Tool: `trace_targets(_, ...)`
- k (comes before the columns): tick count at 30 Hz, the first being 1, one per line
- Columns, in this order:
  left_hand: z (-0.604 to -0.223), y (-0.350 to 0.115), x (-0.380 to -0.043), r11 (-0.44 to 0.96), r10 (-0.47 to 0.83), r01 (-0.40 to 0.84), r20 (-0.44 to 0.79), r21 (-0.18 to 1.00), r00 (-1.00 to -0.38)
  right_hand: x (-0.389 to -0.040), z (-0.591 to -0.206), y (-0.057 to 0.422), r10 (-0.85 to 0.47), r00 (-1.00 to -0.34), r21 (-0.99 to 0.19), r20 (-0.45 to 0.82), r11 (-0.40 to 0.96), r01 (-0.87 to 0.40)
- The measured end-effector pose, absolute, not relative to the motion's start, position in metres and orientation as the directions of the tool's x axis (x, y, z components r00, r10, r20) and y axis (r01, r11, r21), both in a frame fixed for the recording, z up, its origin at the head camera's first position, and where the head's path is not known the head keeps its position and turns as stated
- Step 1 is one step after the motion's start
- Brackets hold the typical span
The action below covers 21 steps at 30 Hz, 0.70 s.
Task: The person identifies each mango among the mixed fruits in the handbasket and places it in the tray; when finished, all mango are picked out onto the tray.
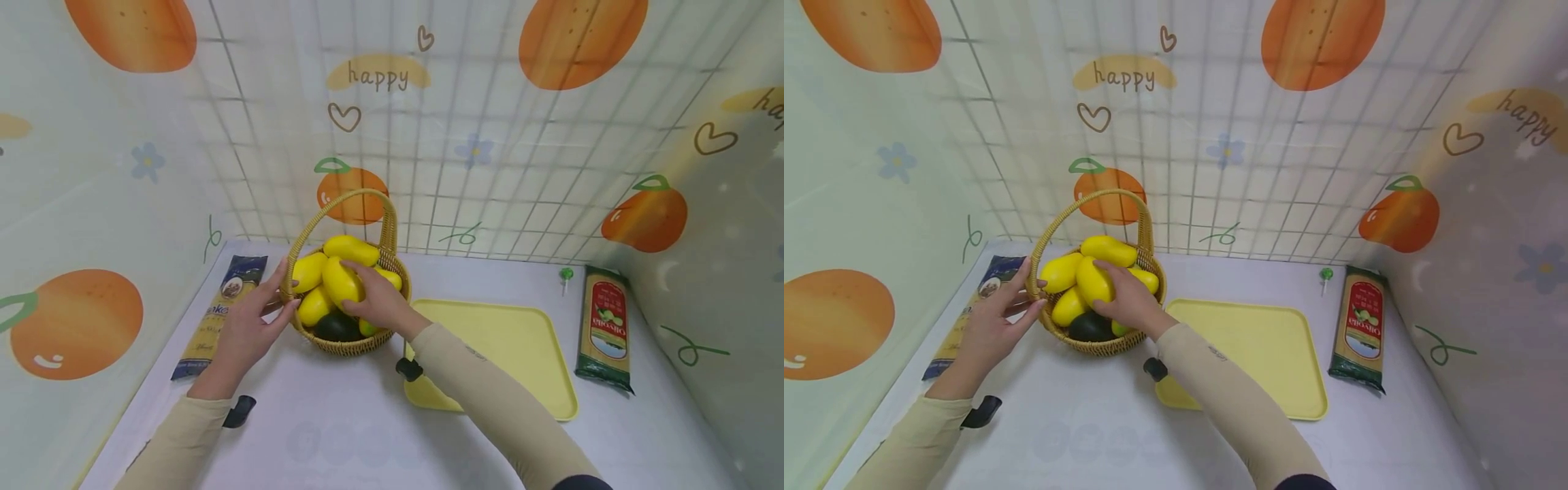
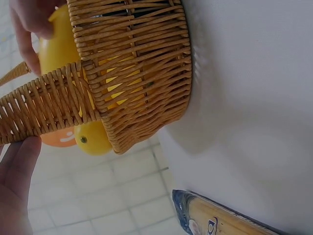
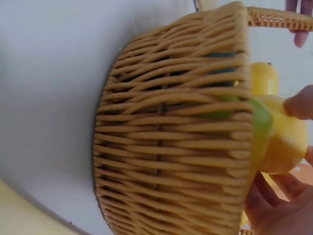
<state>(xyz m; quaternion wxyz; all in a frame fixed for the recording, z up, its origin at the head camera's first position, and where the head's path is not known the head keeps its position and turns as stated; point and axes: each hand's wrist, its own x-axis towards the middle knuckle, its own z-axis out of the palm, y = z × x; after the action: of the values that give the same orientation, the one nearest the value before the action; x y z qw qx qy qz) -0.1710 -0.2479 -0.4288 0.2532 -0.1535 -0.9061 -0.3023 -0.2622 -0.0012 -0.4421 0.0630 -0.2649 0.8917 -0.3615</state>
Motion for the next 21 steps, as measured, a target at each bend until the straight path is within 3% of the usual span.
trace_targets(12, -0.43, -0.247, -0.172, 0.749, 0.133, 0.467, 0.583, 0.47, -0.801, -0.24, -0.42, 0.04, -0.462, -0.874, -0.816, 0.152, 0.44, -0.374)
trace_targets(21, -0.43, -0.247, -0.171, 0.749, 0.131, 0.472, 0.595, 0.464, -0.793, -0.219, -0.422, 0.095, -0.424, -0.884, -0.84, 0.197, 0.392, -0.375)
